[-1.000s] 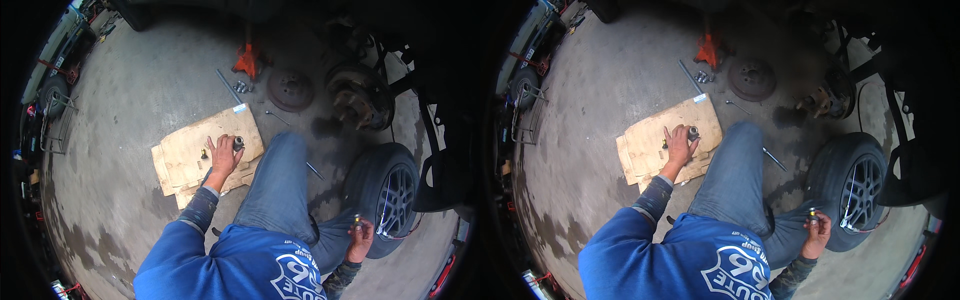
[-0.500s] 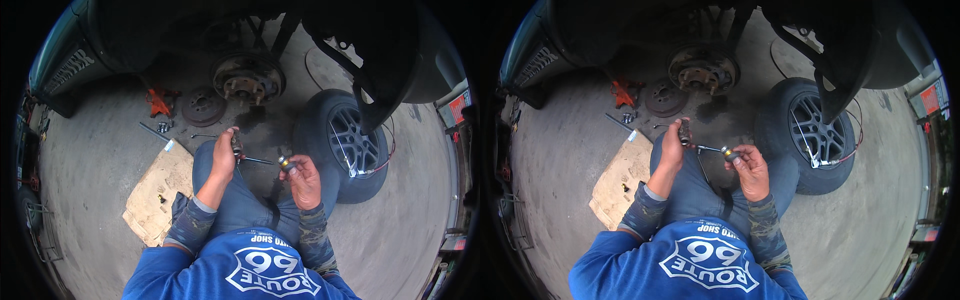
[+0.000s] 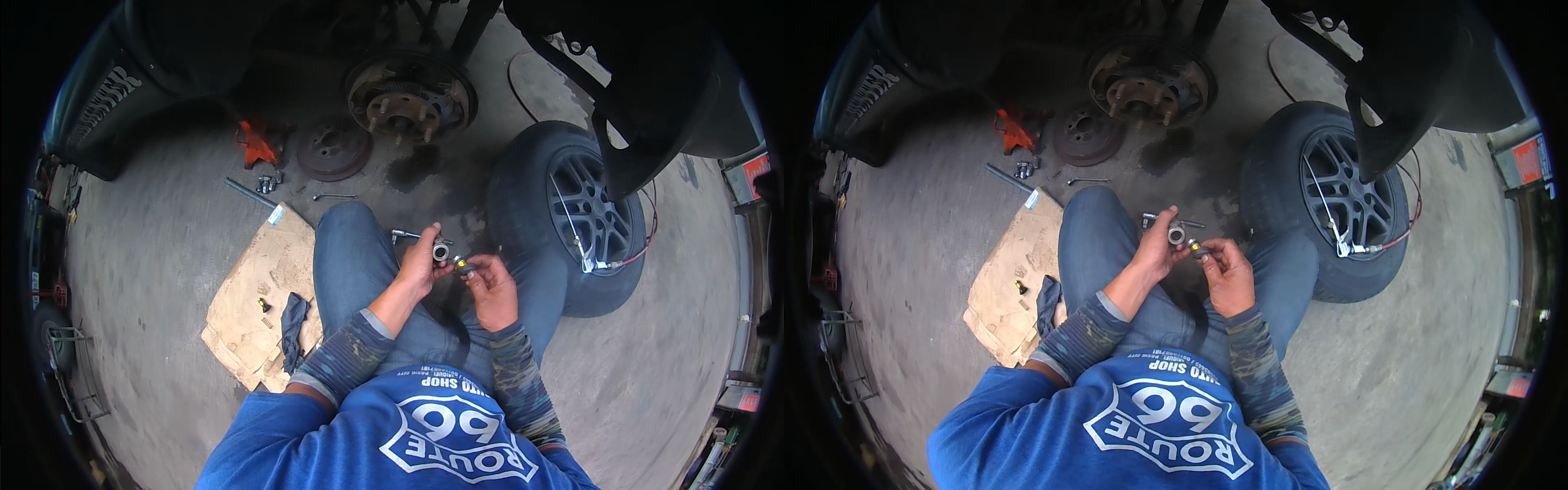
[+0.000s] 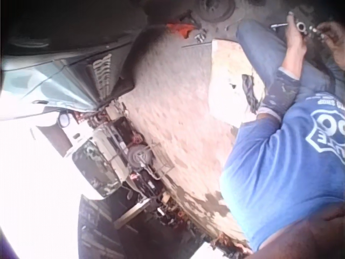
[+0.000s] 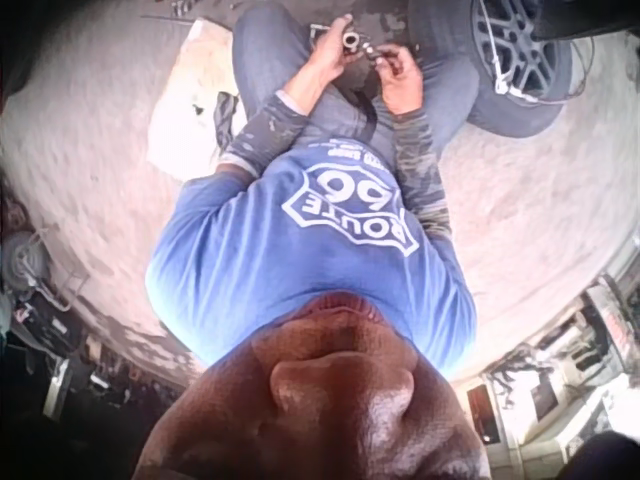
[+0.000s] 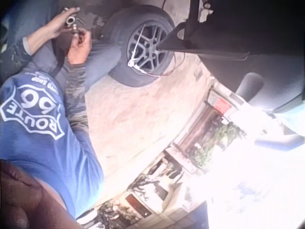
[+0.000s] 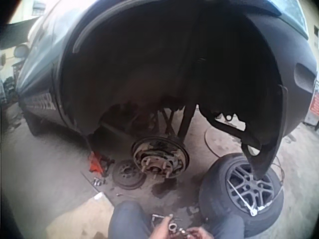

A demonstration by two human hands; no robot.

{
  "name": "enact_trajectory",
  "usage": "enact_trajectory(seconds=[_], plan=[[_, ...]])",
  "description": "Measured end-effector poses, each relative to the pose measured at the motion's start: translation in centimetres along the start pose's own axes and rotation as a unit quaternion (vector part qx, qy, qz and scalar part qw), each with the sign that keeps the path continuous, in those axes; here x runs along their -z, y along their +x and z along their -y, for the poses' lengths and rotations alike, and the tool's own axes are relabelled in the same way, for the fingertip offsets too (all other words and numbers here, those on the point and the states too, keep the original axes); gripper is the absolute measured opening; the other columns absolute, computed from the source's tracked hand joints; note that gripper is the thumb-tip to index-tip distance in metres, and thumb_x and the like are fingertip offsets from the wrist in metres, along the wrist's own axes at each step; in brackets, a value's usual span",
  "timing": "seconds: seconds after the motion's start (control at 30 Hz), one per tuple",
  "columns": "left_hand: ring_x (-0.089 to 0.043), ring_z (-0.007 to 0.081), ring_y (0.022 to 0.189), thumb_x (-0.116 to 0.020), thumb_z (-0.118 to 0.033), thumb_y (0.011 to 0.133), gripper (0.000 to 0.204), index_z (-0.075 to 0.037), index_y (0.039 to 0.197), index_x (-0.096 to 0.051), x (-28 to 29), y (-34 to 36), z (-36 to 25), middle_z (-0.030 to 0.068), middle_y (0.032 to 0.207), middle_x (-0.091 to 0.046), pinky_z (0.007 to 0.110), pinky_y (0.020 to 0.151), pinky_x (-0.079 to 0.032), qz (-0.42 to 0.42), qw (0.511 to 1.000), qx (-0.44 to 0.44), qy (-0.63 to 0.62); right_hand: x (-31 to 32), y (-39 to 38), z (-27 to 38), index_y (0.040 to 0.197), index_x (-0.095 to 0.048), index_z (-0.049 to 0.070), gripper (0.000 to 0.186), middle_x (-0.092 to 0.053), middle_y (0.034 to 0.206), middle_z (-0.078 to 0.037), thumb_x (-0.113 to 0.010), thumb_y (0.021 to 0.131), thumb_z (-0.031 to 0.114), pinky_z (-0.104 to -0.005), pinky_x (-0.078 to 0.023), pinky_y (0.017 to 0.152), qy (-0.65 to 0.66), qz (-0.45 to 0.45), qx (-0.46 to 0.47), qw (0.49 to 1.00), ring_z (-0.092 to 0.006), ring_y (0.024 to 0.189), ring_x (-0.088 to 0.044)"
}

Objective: The person walks through a garage, picks up a small car part, and sits on the floor to work on it. They use a tool to manipulate the part, possibly tightening or adjusting it.

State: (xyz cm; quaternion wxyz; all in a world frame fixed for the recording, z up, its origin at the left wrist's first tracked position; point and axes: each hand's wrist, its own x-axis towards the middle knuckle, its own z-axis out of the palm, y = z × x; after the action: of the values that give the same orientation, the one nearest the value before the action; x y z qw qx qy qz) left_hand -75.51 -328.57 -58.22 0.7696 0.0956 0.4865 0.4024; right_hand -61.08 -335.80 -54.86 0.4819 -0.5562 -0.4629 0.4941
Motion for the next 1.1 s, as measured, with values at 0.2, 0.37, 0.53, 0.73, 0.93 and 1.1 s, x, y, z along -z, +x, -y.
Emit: enact_trajectory(seconds=[0.2, 0.37, 0.53, 0.73, 0.93, 1.1], plan=[[-0.054, 0.0094, 0.052, -0.063, -0.043, 0.092, 0.037, -0.007, 0.088, -0.057, 0.3, -0.7, -0.3, 0.0017, 0.068, -0.056, 0.025, 0.047, -0.051, -0.011, 0.999, -0.041, 0.024, -1.2, 0.4, -0.2, 0.11, -0.061, 0.001, 0.017, -0.066, 0.1, -0.003, -0.059, 0.094, -0.004, -0.023, -0.051, 0.077, 0.0, 0.029, -0.005, 1.0, -0.0073, 0.087, -0.063], [-0.056, 0.0101, 0.054, -0.067, -0.037, 0.091, 0.041, -0.001, 0.102, -0.052, 0.1, -0.5, -0.2, 0.0046, 0.076, -0.059, 0.024, 0.046, -0.049, -0.054, 0.992, -0.104, 0.058, -1.6, 0.5, -0.4, 0.109, -0.061, -0.001, 0.018, -0.063, 0.101, -0.005, -0.059, 0.092, -0.006, -0.0248, -0.051, 0.077, -0.082, 0.037, 0.015, 0.996, -0.0103, 0.087, -0.063], [-0.059, 0.0107, 0.06, -0.073, -0.032, 0.087, 0.047, 0.004, 0.107, -0.051, -0.3, -0.7, -0.1, 0.007, 0.08, -0.061, 0.025, 0.046, -0.05, -0.045, 0.984, -0.149, 0.089, -1.2, 0.5, -0.1, 0.108, -0.061, -0.001, 0.018, -0.062, 0.101, -0.006, -0.059, 0.091, -0.007, -0.0257, -0.052, 0.078, -0.11, 0.023, 0.026, 0.993, -0.0122, 0.087, -0.064], [-0.061, 0.0128, 0.062, -0.074, -0.03, 0.086, 0.05, 0.007, 0.11, -0.05, -0.1, -0.8, 0.0, 0.0097, 0.08, -0.062, 0.026, 0.046, -0.049, -0.032, 0.981, -0.153, 0.111, -1.1, 0.4, 0.6, 0.11, -0.061, 0.0, 0.019, -0.061, 0.102, -0.006, -0.06, 0.092, -0.006, -0.0256, -0.052, 0.079, -0.101, 0.039, 0.018, 0.994, -0.013, 0.09, -0.064], [-0.063, 0.0171, 0.064, -0.073, -0.031, 0.084, 0.05, 0.008, 0.108, -0.052, 0.1, -0.1, 0.5, 0.0123, 0.081, -0.064, 0.03, 0.05, -0.049, -0.075, 0.958, -0.219, 0.17, -1.3, 0.4, 0.8, 0.109, -0.062, -0.001, 0.018, -0.061, 0.102, -0.007, -0.062, 0.091, -0.004, -0.0261, -0.052, 0.08, -0.108, 0.047, 0.004, 0.993, -0.0136, 0.09, -0.064], [-0.065, 0.019, 0.067, -0.074, -0.031, 0.083, 0.052, 0.008, 0.11, -0.053, 0.2, 0.4, 1.0, 0.0153, 0.083, -0.066, 0.032, 0.055, -0.051, -0.085, 0.946, -0.22, 0.221, -0.6, 0.5, 0.6, 0.106, -0.063, -0.002, 0.015, -0.062, 0.099, -0.007, -0.063, 0.091, -0.004, -0.0264, -0.052, 0.078, -0.122, 0.046, -0.006, 0.991, -0.0132, 0.087, -0.065]])
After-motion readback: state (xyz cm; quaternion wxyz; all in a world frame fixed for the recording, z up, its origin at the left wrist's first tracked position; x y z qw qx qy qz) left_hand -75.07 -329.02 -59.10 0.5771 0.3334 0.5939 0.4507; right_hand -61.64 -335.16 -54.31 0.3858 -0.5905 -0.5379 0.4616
